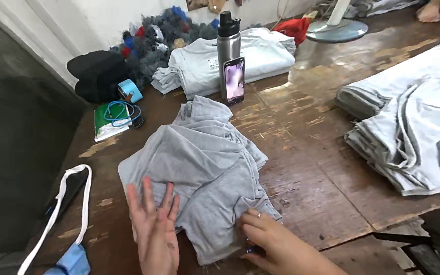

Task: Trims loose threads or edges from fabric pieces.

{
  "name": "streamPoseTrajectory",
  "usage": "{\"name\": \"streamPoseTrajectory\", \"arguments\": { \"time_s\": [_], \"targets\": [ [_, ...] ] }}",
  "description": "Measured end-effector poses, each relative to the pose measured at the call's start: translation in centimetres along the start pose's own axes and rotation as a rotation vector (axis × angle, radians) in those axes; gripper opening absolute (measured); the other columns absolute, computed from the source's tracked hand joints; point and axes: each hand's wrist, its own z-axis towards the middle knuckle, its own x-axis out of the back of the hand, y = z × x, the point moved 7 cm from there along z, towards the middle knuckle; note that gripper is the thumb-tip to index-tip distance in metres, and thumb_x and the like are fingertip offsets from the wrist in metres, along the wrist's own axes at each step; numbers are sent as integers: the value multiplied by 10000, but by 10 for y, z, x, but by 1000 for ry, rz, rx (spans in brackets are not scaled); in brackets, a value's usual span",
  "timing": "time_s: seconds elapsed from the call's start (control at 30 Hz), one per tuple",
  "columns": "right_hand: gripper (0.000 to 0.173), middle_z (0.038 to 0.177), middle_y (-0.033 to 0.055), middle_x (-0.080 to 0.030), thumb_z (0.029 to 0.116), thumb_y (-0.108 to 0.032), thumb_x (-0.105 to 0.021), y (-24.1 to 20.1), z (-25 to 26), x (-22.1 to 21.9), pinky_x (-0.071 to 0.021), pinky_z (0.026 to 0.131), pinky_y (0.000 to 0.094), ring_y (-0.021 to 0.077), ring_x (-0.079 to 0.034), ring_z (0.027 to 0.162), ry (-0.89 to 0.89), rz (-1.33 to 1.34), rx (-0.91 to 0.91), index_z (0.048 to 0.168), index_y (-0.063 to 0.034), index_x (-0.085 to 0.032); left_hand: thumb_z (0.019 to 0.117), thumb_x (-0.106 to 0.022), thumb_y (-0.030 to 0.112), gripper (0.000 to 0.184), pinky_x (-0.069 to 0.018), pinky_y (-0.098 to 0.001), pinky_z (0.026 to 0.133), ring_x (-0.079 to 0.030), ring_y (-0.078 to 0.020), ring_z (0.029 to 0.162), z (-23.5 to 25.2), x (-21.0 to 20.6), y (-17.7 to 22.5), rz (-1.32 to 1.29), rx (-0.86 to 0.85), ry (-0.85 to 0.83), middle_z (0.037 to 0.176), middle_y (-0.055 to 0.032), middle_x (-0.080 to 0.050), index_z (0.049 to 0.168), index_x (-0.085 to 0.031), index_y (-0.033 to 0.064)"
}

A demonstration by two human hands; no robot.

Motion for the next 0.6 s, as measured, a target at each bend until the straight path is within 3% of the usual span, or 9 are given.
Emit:
{"name": "streamPoseTrajectory", "arguments": {
  "time_s": [0.07,0.13,0.2,0.27,0.3,0.37,0.47,0.53,0.6],
  "targets": [
    [82,945,72,-671,879,-171,-678,0,-2,0,-526,859,404,261,-636,972,-3,-6,46,894,-105,-631,993,-589,501,527,-557,-380,1019,-650,-178,1230,-18,-7,-5,157,-81,-159,1405,32,-632,1448,-508,247],
    [42,917,65,-667,891,-135,-636,0,-4,0,-516,844,394,250,-631,951,17,8,71,864,-111,-617,1056,-523,411,334,-557,-300,997,-673,-85,1148,-39,-19,-15,432,-129,-370,1213,42,-723,1266,-669,195],
    [56,910,76,-657,890,-135,-615,1,-6,2,-505,827,389,248,-626,935,43,52,65,845,-102,-604,1015,-607,286,276,-523,-334,1020,-663,-131,1143,-60,-31,-29,684,-184,-519,1116,-49,-747,1123,-753,79],
    [70,916,91,-639,882,-142,-624,3,-6,3,-504,820,372,246,-615,929,72,94,39,845,-89,-596,914,-702,210,185,-490,-405,1031,-648,-207,1155,-75,-38,-37,856,-248,-547,1085,-51,-753,1033,-800,106],
    [64,945,89,-638,881,-142,-629,3,-5,3,-509,831,361,241,-611,950,78,89,28,861,-91,-595,903,-717,195,153,-479,-390,1038,-640,-207,1158,-80,-37,-39,889,-267,-528,1079,-40,-752,1009,-803,126],
    [44,1009,72,-665,890,-133,-646,4,-4,-1,-517,867,361,235,-618,1005,69,44,26,890,-107,-610,922,-692,170,117,-458,-318,1043,-627,-167,1147,-84,-32,-38,898,-297,-479,1049,-17,-749,975,-791,138],
    [26,975,44,-683,886,-135,-634,1,-3,-4,-525,839,374,228,-636,985,86,-44,47,872,-132,-613,912,-707,186,122,-452,-276,1046,-627,-162,1133,-86,-29,-35,886,-321,-472,1027,-29,-749,970,-793,122],
    [59,929,52,-659,893,-158,-612,-2,-3,0,-503,794,366,223,-621,927,116,4,45,847,-129,-590,887,-757,277,176,-435,-273,1040,-604,-153,1128,-89,-29,-35,898,-331,-487,1032,-10,-737,1000,-794,148],
    [91,901,71,-641,904,-158,-604,-9,-2,6,-482,783,351,221,-602,889,147,133,59,832,-108,-581,915,-736,267,150,-430,-258,1032,-602,-133,1112,-93,-30,-33,885,-365,-452,1013,6,-732,1000,-791,156]
  ]
}}
